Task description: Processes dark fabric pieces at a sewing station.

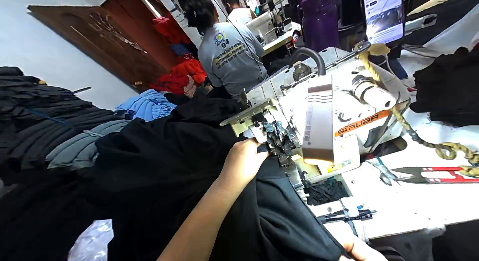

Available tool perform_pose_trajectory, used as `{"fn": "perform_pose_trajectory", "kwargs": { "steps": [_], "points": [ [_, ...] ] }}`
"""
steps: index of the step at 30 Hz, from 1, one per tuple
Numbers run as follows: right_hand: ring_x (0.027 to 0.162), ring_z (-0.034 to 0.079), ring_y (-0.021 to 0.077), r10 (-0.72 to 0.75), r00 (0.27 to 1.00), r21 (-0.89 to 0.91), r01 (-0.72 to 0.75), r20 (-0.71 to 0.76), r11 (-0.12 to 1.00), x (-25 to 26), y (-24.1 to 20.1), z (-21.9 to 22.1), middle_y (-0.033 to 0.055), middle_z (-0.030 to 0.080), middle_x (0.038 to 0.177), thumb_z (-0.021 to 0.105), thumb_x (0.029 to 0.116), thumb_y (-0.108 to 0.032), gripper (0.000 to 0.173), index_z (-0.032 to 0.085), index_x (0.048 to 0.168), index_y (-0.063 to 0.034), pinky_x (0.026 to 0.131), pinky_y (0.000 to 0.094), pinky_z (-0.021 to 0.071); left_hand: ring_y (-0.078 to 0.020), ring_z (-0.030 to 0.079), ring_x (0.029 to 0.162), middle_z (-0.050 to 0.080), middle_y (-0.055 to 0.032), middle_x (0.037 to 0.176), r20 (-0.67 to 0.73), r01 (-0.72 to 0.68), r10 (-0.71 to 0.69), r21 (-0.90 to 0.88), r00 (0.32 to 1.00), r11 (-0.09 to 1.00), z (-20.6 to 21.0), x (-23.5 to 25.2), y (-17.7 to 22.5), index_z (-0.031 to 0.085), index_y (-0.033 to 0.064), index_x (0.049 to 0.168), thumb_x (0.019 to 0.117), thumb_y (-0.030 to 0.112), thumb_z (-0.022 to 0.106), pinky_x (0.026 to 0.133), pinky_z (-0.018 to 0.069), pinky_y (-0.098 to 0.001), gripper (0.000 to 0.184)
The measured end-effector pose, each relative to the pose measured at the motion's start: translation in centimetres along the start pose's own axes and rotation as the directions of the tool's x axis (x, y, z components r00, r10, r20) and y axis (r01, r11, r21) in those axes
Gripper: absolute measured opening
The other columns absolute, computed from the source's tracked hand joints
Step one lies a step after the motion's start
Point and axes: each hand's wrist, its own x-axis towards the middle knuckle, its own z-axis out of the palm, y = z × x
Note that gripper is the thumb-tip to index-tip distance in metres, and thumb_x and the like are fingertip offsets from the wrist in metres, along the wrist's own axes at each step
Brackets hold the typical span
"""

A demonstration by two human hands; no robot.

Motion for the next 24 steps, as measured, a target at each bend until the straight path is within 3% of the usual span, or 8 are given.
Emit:
{"fn": "perform_pose_trajectory", "kwargs": {
  "steps": [6,7,8,10,14,16,20,24],
  "points": [
    [0.094,0.063,-0.0059,-0.068,0.997,0.064,0.071,-0.045,0.995,1.6,-1.8,0.4,-0.0106,0.067,0.101,0.047,0.0979,0.004,0.02,0.061,0.11,-0.004,0.086,0.0182,0.0533,-0.0382,0.069,0.099,0.071,-0.0244,0.1,0.057,0.2,-0.2,0.016,0.978,0.98,0.7,2.3,-0.3,0.069,-0.0075,0.105,0.0965,0.012,0.068,0.089,0.051,-0.0584,0.021],
    [0.094,0.064,-0.006,-0.083,0.996,0.086,0.086,-0.043,0.993,1.8,-2.0,0.5,-0.0131,0.069,0.099,0.046,0.0983,0.005,0.022,0.059,0.11,-0.0074,0.087,0.019,0.0538,-0.0368,0.069,0.098,0.071,-0.0229,0.099,0.01,0.16,-0.16,0.017,0.987,0.987,1.9,2.6,-1.7,0.069,-0.005,0.105,0.0962,0.015,0.068,0.088,0.0515,-0.058,0.022],
    [0.094,0.064,-0.0052,-0.091,0.995,0.113,0.096,-0.043,0.989,1.9,-2.0,0.4,-0.0132,0.069,0.099,0.045,0.0986,0.006,0.023,0.059,0.109,-0.008,0.087,0.0196,0.0542,-0.033,0.072,0.087,0.073,-0.0183,0.09,-0.183,0.026,-0.017,0.051,0.983,0.998,4.7,3.0,-4.8,0.072,0.0,0.098,0.0887,0.019,0.071,0.077,0.0563,-0.0562,0.021],
    [0.095,0.064,-0.0051,-0.089,0.996,0.119,0.092,-0.03,0.989,1.9,-2.0,0.4,-0.0131,0.068,0.099,0.045,0.099,0.006,0.022,0.059,0.109,-0.0085,0.087,0.0195,0.0538,-0.0316,0.072,0.088,0.073,-0.0166,0.091,-0.27,-0.048,0.064,0.068,0.961,0.997,6.8,3.8,-7.4,0.072,0.003,0.101,0.0856,0.024,0.073,0.075,0.057,-0.0568,0.025],
    [0.093,0.061,-0.005,-0.065,0.998,0.009,0.065,-0.021,0.998,1.7,-1.7,0.5,-0.0083,0.066,0.098,0.047,0.0979,0.003,0.019,0.062,0.108,-0.0029,0.087,0.0199,0.0509,-0.044,0.064,0.112,0.067,-0.0311,0.115,0.016,0.165,-0.166,0.083,0.986,0.983,1.8,3.4,-1.2,0.064,-0.0109,0.12,0.0948,0.012,0.066,0.098,0.0458,-0.0606,0.034],
    [0.092,0.061,-0.005,-0.073,0.997,0.024,0.073,-0.031,0.997,1.7,-1.6,0.4,-0.0088,0.066,0.097,0.047,0.0978,0.004,0.019,0.061,0.107,-0.0038,0.086,0.0191,0.0516,-0.0485,0.065,0.109,0.067,-0.0337,0.111,0.014,0.183,-0.186,0.123,0.982,0.975,1.5,3.4,-0.4,0.065,-0.0131,0.115,0.0936,0.011,0.066,0.094,0.0462,-0.0642,0.032],
    [0.091,0.063,-0.0051,-0.058,0.998,0.036,0.059,-0.008,0.998,1.7,-2.0,0.3,-0.0097,0.067,0.096,0.046,0.0994,0.004,0.019,0.06,0.108,-0.0046,0.084,0.0184,0.0533,-0.0423,0.064,0.11,0.068,-0.0281,0.111,0.208,0.215,-0.229,0.091,0.951,0.972,-1.0,2.5,0.5,0.065,-0.0076,0.119,0.0965,0.016,0.069,0.096,0.0462,-0.0616,0.033],
    [0.093,0.062,-0.0039,-0.045,0.999,0.054,0.043,0.024,0.998,1.8,-2.0,0.4,-0.0102,0.066,0.097,0.045,0.0996,0.002,0.02,0.06,0.108,-0.0071,0.087,0.0212,0.0524,-0.0325,0.069,0.095,0.073,-0.0162,0.1,0.372,0.111,-0.111,0.02,0.922,0.994,-4.9,-1.4,-1.3,0.066,0.0064,0.129,0.0922,0.027,0.073,0.082,0.052,-0.0603,0.043]
  ]
}}
